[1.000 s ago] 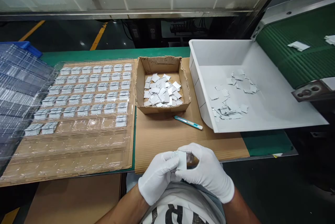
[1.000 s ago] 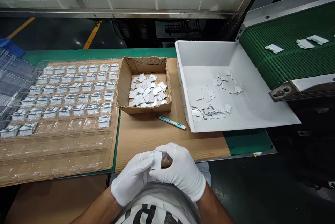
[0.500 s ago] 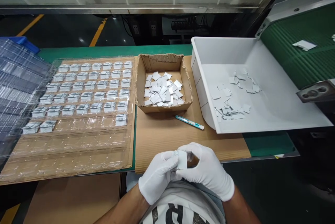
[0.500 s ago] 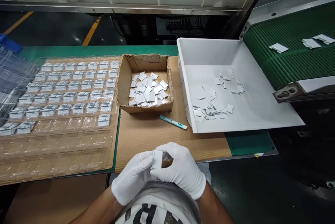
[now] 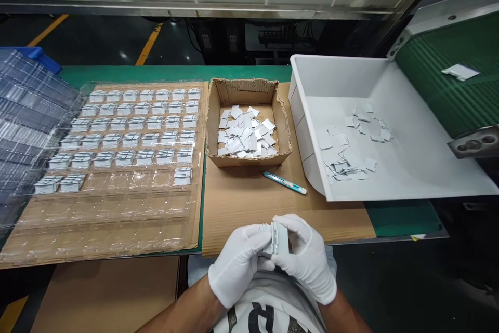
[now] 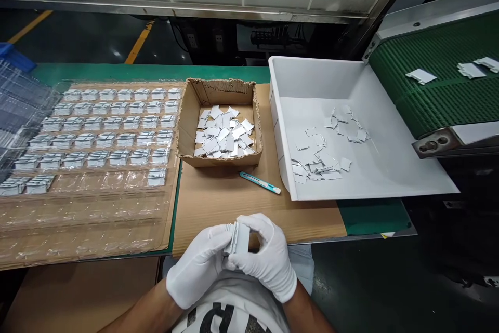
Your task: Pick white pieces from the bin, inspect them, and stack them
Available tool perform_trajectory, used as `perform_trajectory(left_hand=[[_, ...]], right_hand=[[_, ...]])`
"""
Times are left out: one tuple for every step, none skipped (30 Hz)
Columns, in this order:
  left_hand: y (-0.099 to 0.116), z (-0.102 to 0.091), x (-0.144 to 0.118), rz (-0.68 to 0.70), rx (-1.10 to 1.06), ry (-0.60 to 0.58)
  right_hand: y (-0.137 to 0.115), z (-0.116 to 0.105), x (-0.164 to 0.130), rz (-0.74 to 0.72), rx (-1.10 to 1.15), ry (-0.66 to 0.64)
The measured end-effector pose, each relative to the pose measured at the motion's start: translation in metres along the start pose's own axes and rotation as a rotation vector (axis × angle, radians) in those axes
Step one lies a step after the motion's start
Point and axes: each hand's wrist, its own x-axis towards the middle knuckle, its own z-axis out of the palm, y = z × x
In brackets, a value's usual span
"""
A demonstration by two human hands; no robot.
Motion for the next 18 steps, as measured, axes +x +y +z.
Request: perform_trajectory(left_hand=[[-0.001, -0.001, 0.000, 0.000, 0.003, 0.002], [-0.002, -0.001, 0.001, 0.005, 0.001, 0.006], [-0.003, -0.002, 0.001, 0.007, -0.006, 0.009], [-0.004, -0.003, 0.001, 0.005, -0.019, 0.015], [-0.004, -0.004, 0.002, -0.002, -0.038, 0.020], [-0.005, -0.005, 0.002, -0.010, -0.061, 0.025], [-0.005, -0.005, 0.002, -0.022, -0.083, 0.029], [-0.005, -0.006, 0.002, -0.032, -0.099, 0.036], [-0.004, -0.006, 0.002, -0.040, -0.110, 0.045], [-0.004, -0.006, 0.002, -0.045, -0.118, 0.056], [-0.004, -0.005, 0.002, -0.049, -0.123, 0.067], [-0.004, -0.005, 0.002, -0.053, -0.125, 0.074], [-0.004, -0.005, 0.003, -0.056, -0.126, 0.080], [-0.004, -0.004, 0.003, -0.058, -0.122, 0.083], [-0.005, -0.004, 0.003, -0.058, -0.113, 0.086], [-0.005, -0.004, 0.003, -0.057, -0.100, 0.089], [-0.005, -0.004, 0.004, -0.057, -0.086, 0.091], [-0.005, -0.004, 0.004, -0.056, -0.073, 0.092]], right_hand=[[0.001, 0.001, -0.001, 0.004, 0.012, 0.004], [0.003, 0.002, -0.001, 0.006, 0.034, 0.012], [0.004, 0.002, -0.001, 0.013, 0.077, 0.029], [0.005, 0.002, -0.001, 0.032, 0.141, 0.061], [0.007, 0.000, -0.001, 0.058, 0.216, 0.099], [0.010, -0.002, -0.001, 0.087, 0.291, 0.140], [0.012, -0.005, -0.002, 0.114, 0.353, 0.177], [0.015, -0.008, -0.003, 0.136, 0.393, 0.202], [0.017, -0.012, -0.004, 0.150, 0.407, 0.216], [0.019, -0.015, -0.005, 0.158, 0.397, 0.219], [0.020, -0.017, -0.006, 0.164, 0.370, 0.213], [0.021, -0.019, -0.007, 0.171, 0.334, 0.204], [0.021, -0.020, -0.008, 0.178, 0.297, 0.197], [0.020, -0.021, -0.008, 0.186, 0.266, 0.191], [0.020, -0.021, -0.009, 0.194, 0.244, 0.187], [0.019, -0.021, -0.009, 0.200, 0.228, 0.182], [0.019, -0.020, -0.009, 0.201, 0.217, 0.178], [0.019, -0.020, -0.009, 0.197, 0.206, 0.175]])
